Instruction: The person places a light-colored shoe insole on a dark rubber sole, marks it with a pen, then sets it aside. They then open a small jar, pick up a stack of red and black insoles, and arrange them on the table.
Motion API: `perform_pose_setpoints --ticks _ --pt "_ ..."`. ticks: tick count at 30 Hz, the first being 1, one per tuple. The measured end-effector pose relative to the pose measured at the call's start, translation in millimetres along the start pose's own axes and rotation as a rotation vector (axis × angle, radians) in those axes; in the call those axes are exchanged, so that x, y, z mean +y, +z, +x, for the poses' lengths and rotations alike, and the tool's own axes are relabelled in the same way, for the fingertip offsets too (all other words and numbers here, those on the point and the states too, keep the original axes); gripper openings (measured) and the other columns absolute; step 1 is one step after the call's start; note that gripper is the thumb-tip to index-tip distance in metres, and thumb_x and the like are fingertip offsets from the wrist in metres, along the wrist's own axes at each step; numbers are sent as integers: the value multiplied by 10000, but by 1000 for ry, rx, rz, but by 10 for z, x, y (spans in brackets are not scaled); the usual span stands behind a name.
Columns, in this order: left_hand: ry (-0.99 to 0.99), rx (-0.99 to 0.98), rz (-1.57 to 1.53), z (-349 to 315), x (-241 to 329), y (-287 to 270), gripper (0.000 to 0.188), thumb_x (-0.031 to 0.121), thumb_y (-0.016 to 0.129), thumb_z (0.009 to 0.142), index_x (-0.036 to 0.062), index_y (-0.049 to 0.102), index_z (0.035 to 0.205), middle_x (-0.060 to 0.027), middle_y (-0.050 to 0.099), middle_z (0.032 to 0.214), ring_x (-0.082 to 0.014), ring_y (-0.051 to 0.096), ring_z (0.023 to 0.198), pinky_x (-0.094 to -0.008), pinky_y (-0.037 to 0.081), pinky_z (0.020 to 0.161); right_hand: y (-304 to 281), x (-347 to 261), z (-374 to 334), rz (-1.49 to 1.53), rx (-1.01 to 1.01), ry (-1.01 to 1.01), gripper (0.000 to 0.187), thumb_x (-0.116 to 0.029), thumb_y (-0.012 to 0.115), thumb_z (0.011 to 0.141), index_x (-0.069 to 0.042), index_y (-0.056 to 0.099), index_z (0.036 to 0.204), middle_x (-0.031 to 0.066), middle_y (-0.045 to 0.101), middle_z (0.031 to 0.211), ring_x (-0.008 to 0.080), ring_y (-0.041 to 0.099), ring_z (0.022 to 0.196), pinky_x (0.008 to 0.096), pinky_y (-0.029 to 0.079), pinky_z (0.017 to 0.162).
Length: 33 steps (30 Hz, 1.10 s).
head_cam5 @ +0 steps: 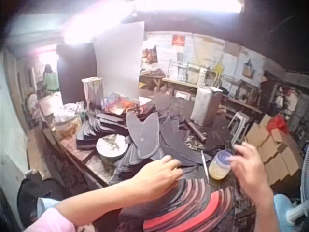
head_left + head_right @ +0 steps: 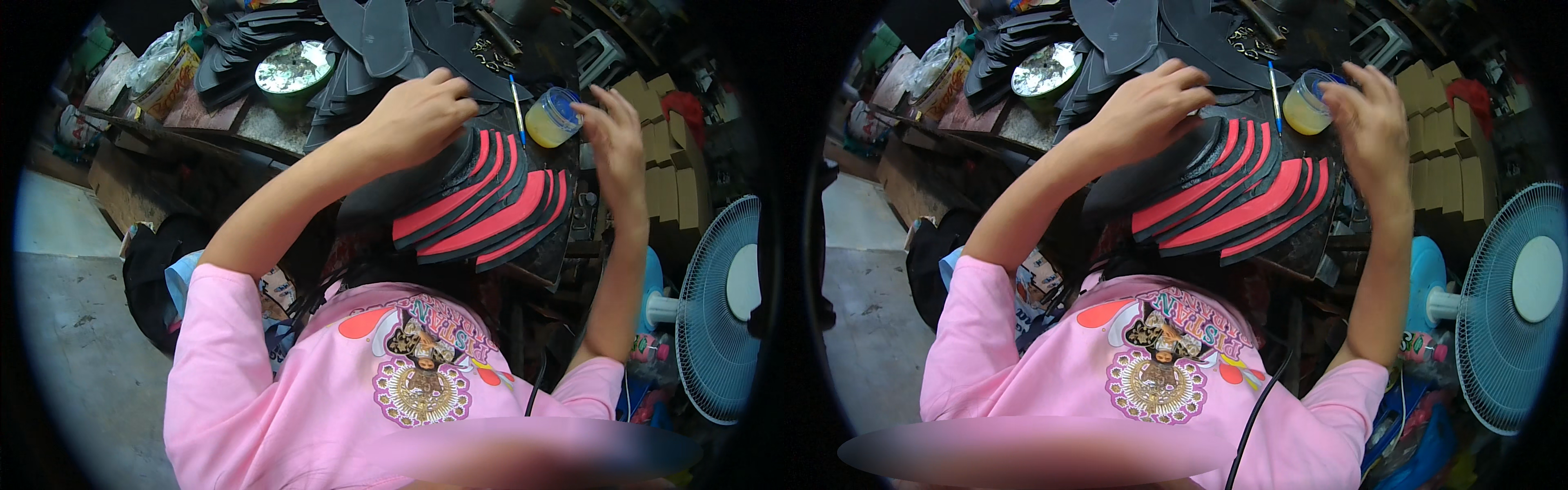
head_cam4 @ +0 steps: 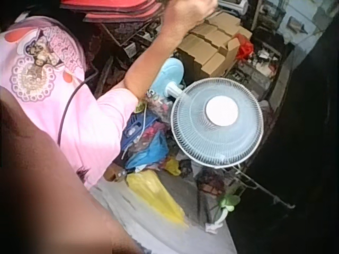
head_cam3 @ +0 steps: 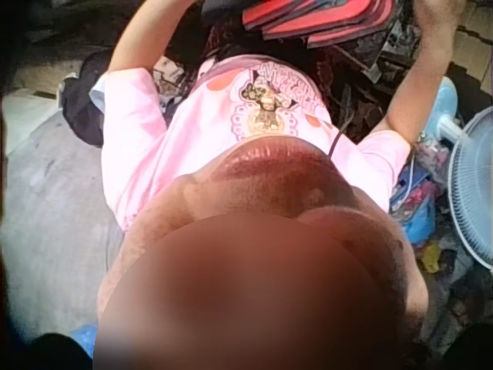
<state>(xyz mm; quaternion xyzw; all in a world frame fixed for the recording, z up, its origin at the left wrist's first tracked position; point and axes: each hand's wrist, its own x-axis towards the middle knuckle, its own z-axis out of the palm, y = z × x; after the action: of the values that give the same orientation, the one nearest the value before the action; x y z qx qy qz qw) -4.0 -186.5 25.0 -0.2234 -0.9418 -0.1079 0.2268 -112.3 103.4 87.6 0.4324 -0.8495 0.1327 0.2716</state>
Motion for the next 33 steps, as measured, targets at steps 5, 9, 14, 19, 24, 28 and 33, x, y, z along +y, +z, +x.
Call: perform_pose_setpoints --ticks 5,9,14,19,24,28,33 --pt "1 -40 72 563 -89 254 364 162 766 768 50 651 1095 -120 596 1200 -302 558 1124 -370 523 918 443 534 326 -255 -443 163 574 -575 373 1009 -160 744 1147 166 504 1443 367 365 1405 546 286 1128" --pt "-66 -89 98 817 -162 522 414 233 773 756 51 661 1110 -144 596 1199 -336 551 1128 -419 500 946 748 649 296 -348 -630 188 515 -624 341 995 -340 682 1255 144 366 1559 351 268 1472 632 223 1132" --pt "-173 -139 524 887 -323 718 464 353 745 769 82 679 1140 -179 652 1142 -370 577 1140 -469 428 982 756 812 317 -198 -654 195 574 -610 417 981 -156 732 1135 154 449 1506 320 350 1442 542 283 1132" --pt "-157 -171 524 912 -487 712 212 254 626 847 112 711 981 -144 731 995 -323 698 962 -436 482 864 398 793 406 569 -166 348 630 -598 427 1001 -25 686 1040 133 646 1201 227 564 1199 361 391 1027" --pt "-243 38 309 1027 -555 553 188 188 578 846 152 755 898 -132 734 863 -310 725 859 -442 557 718 -70 456 177 357 228 48 602 -565 392 1027 -50 677 1151 100 680 1156 233 602 1146 361 398 1009" --pt "-225 306 290 1164 -627 331 113 197 684 766 91 701 800 -117 713 796 -294 695 796 -453 541 712 -20 153 -36 43 -81 39 571 -573 358 1024 -141 704 1168 104 654 1237 289 534 1253 437 295 1110" --pt "-269 484 163 1304 -658 -16 167 195 601 862 46 676 852 -209 684 845 -394 666 847 -488 527 745 -110 -2 -70 110 32 -33 533 -547 392 1025 -149 688 1220 103 655 1244 276 551 1229 431 316 1105"
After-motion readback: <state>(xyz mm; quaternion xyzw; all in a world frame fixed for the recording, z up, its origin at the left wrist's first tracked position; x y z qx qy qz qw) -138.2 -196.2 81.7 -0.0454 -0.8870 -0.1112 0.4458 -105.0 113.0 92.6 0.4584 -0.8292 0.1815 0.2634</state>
